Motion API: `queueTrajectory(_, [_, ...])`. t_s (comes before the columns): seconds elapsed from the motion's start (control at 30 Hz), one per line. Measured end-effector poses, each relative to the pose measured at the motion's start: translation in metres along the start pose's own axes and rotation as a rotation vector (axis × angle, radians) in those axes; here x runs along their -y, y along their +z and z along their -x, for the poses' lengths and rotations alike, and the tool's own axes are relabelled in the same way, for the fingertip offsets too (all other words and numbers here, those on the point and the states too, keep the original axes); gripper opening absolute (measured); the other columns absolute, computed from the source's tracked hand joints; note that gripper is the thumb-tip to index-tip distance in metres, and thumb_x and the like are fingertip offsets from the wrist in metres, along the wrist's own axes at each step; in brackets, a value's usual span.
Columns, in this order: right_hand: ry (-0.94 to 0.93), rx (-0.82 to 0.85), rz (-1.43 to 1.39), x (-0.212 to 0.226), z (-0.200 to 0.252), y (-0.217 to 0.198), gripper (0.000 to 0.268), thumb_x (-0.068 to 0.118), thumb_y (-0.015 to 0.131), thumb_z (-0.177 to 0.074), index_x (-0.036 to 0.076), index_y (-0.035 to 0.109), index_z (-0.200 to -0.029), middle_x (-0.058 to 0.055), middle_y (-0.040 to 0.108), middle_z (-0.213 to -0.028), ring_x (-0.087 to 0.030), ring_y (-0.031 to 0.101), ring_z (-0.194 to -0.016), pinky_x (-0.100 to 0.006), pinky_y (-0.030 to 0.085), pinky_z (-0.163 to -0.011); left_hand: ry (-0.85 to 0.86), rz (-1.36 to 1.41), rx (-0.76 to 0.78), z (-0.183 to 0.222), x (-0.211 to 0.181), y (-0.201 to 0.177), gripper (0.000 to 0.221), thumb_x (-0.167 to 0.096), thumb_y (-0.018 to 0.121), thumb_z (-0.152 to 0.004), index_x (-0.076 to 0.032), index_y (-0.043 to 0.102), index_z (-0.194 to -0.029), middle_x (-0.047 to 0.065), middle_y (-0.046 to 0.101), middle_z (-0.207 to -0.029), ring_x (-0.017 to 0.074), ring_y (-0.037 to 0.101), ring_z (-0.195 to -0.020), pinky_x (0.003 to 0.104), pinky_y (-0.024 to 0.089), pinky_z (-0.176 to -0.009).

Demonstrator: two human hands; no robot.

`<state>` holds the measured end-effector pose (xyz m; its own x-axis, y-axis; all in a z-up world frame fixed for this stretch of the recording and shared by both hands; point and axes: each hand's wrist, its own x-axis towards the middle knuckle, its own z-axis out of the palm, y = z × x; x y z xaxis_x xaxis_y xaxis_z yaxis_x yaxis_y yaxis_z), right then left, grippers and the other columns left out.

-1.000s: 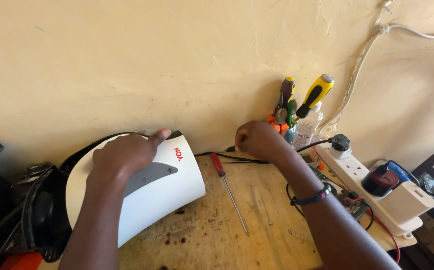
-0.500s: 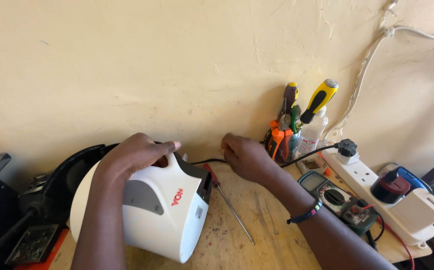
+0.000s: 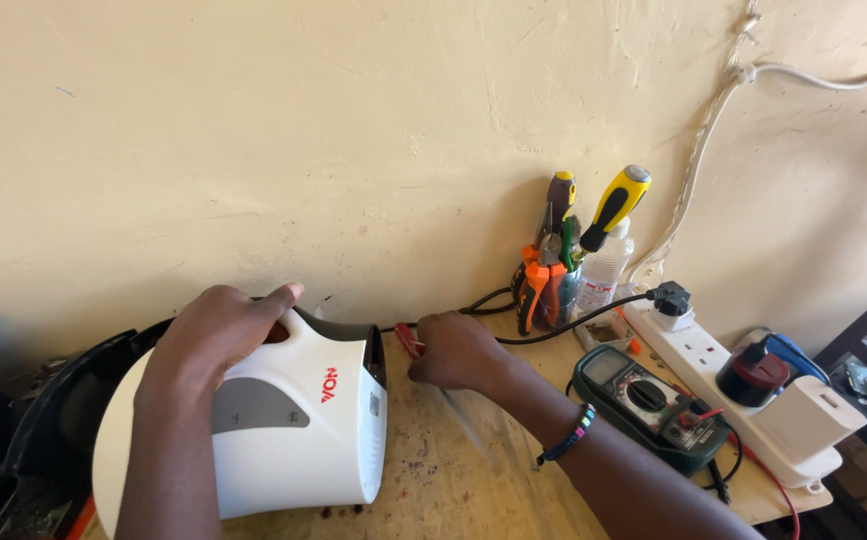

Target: Disassembling an electric kettle by removing screws and prying off the handle and outer casing

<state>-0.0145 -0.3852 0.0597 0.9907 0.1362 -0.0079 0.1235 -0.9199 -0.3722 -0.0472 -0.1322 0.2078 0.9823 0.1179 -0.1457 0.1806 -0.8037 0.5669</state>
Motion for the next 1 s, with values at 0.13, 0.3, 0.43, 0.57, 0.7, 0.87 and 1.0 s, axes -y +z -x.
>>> queueTrajectory(0.13, [0.134, -0.042, -0.149, -0.006, -0.001, -0.023, 0.047, 0.052, 0.078, -0.078, 0.009, 0.073, -0.097, -0.020, 0.070, -0.084, -0.045, 0.075, -0.090, -0.050, 0.055, -0.071, 0.000, 0.004, 0.010, 0.000, -0.001, -0.001, 0.060, -0.054, 0.062, -0.099, -0.001, 0.092, -0.094, 0.024, 0.083, -0.113, 0.0464, 0.078, -0.106, 0.054, 0.054, -0.087])
queueTrajectory(0.3, [0.054, -0.451, -0.465, 0.004, 0.043, -0.111, 0.063, 0.025, 0.067, -0.082, 0.032, 0.050, -0.142, -0.011, 0.071, -0.099, -0.032, 0.078, -0.091, -0.046, 0.059, -0.085, 0.028, -0.002, 0.006, 0.000, -0.004, -0.003, 0.059, -0.051, 0.063, -0.101, -0.001, 0.091, -0.092, 0.024, 0.083, -0.103, 0.0448, 0.079, -0.098, 0.051, 0.054, -0.084])
queueTrajectory(0.43, [0.027, -0.656, -0.466, 0.010, 0.072, -0.160, 0.059, 0.027, 0.065, -0.098, 0.041, 0.045, -0.152, -0.012, 0.074, -0.096, -0.039, 0.076, -0.094, -0.049, 0.057, -0.091, 0.026, -0.005, -0.005, 0.004, -0.006, -0.005, 0.060, -0.053, 0.063, -0.101, -0.001, 0.092, -0.090, 0.024, 0.083, -0.103, 0.0455, 0.079, -0.098, 0.051, 0.054, -0.084])
queueTrajectory(0.57, [-0.234, -0.926, -0.417, 0.018, 0.088, -0.189, 0.054, 0.013, 0.065, -0.108, 0.020, 0.040, -0.155, -0.006, 0.055, -0.081, -0.021, 0.057, -0.072, -0.038, 0.049, -0.069, -0.014, -0.087, 0.038, -0.004, -0.002, -0.004, 0.062, -0.061, 0.056, -0.100, -0.008, 0.089, -0.091, 0.016, 0.073, -0.093, 0.0385, 0.073, -0.092, 0.047, 0.049, -0.084])
queueTrajectory(0.7, [-0.349, -1.046, -0.309, 0.022, 0.095, -0.207, 0.054, 0.002, 0.058, -0.107, 0.015, 0.037, -0.155, -0.003, 0.047, -0.087, -0.014, 0.046, -0.071, -0.033, 0.045, -0.070, -0.054, -0.136, 0.075, -0.011, 0.000, -0.004, 0.069, -0.069, 0.049, -0.101, -0.015, 0.090, -0.087, 0.009, 0.068, -0.078, 0.0325, 0.068, -0.082, 0.042, 0.045, -0.080])
queueTrajectory(0.87, [-0.328, -1.083, -0.197, 0.005, 0.073, -0.206, 0.069, 0.000, 0.063, -0.104, 0.020, 0.029, -0.161, -0.007, 0.048, -0.137, -0.016, 0.042, -0.065, -0.035, 0.041, -0.063, -0.047, -0.164, 0.071, -0.013, -0.001, -0.002, 0.068, -0.069, 0.049, -0.101, -0.017, 0.087, -0.081, 0.009, 0.069, -0.079, 0.0330, 0.069, -0.083, 0.043, 0.046, -0.080])
queueTrajectory(1.0, [-0.175, -0.971, -0.202, -0.006, 0.051, -0.189, 0.079, 0.001, 0.057, -0.108, 0.024, 0.015, -0.171, -0.016, 0.069, -0.072, -0.036, 0.065, -0.059, -0.051, 0.049, -0.061, -0.052, -0.158, 0.067, -0.013, -0.001, -0.001, 0.066, -0.070, 0.050, -0.100, -0.019, 0.085, -0.077, 0.006, 0.075, -0.083, 0.0323, 0.070, -0.084, 0.043, 0.047, -0.083])
